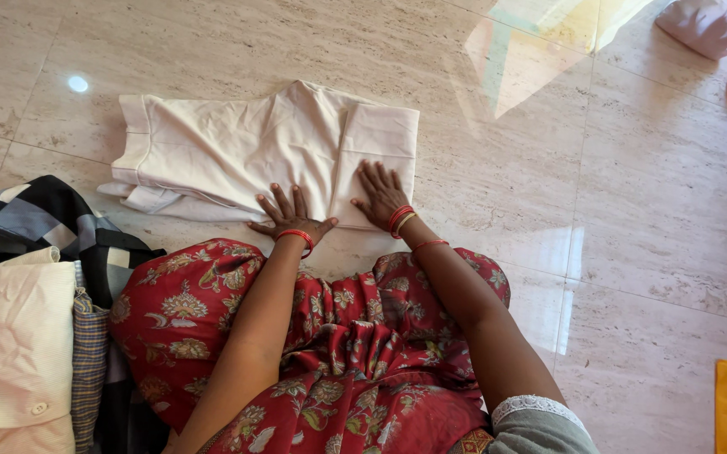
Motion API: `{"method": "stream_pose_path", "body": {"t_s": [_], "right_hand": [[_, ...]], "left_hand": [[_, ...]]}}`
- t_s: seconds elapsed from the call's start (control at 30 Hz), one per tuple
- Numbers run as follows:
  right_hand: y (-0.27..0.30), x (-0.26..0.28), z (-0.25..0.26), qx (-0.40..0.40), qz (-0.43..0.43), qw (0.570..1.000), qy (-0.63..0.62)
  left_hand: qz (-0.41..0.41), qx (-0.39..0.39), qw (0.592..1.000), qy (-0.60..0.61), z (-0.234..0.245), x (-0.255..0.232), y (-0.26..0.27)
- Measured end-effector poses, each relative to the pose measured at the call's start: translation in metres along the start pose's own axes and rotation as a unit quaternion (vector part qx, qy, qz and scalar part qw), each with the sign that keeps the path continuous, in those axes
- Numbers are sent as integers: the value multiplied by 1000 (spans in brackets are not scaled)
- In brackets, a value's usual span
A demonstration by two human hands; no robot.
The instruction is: The person folds trousers and a shirt by hand while sitting on the floor, smoothing each item out and stacking them.
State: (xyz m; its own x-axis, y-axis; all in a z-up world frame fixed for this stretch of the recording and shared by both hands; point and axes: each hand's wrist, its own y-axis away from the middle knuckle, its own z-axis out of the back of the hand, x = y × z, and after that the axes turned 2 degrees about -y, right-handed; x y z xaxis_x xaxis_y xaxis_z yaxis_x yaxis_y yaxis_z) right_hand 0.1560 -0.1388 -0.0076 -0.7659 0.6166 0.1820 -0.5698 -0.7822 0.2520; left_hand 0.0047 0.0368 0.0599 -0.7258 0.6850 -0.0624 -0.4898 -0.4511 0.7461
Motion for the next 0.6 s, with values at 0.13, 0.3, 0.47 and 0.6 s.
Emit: {"method": "stream_pose_path", "body": {"t_s": [0.13,0.3,0.47,0.6], "right_hand": [[-7,-41,9,-37,-123,992,-11],[-3,-25,12,-8,-155,988,-21],[19,2,17,100,-71,991,-59],[47,-21,32,111,-30,985,-127]], "left_hand": [[7,10,1000,-11,1,-3,-3],[-3,-5,1000,-2,-2,0,-4],[-2,-14,1000,-7,-5,0,-5],[-10,-25,1000,-1,-11,2,-8]]}}
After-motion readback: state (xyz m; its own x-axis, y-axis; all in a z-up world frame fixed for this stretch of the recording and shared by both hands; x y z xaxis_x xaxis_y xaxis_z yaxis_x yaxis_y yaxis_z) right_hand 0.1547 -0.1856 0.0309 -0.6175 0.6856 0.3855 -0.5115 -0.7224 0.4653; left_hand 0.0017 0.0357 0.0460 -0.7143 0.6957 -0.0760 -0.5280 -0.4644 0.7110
